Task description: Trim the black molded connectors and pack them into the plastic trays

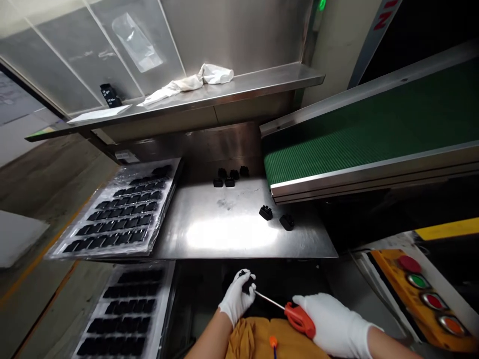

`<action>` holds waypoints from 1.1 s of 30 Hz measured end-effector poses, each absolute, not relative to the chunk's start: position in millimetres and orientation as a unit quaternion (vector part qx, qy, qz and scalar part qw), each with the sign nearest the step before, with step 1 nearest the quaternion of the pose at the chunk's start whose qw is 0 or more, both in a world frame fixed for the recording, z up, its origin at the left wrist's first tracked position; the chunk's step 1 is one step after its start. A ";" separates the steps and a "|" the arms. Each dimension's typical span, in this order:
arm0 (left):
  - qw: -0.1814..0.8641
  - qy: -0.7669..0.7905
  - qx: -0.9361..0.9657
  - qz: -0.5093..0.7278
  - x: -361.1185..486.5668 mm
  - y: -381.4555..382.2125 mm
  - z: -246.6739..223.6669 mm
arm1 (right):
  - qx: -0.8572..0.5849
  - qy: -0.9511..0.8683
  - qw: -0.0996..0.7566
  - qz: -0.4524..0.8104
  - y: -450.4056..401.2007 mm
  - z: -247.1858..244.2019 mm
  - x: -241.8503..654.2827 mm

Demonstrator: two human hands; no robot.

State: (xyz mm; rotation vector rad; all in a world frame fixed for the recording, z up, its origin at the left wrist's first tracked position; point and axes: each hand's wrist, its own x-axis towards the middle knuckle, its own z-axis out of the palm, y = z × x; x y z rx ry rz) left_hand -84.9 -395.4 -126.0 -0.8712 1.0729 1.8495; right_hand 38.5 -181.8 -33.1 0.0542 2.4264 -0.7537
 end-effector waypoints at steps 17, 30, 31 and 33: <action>0.371 0.507 -0.334 0.703 -88.9 -411.5 -150.0 | 0.042 0.872 0.425 -0.238 -182.2 -47.1 12.7; 0.305 0.803 -0.043 0.511 -87.6 -431.3 -157.4 | 0.030 0.871 0.430 -0.237 -185.5 -46.8 9.0; 0.302 0.812 -0.027 0.498 -86.4 -431.6 -157.6 | 0.031 0.870 0.431 -0.237 -185.3 -47.7 8.7; 0.293 0.830 0.005 0.474 -84.4 -432.1 -158.5 | 0.030 0.871 0.431 -0.236 -184.4 -49.0 8.0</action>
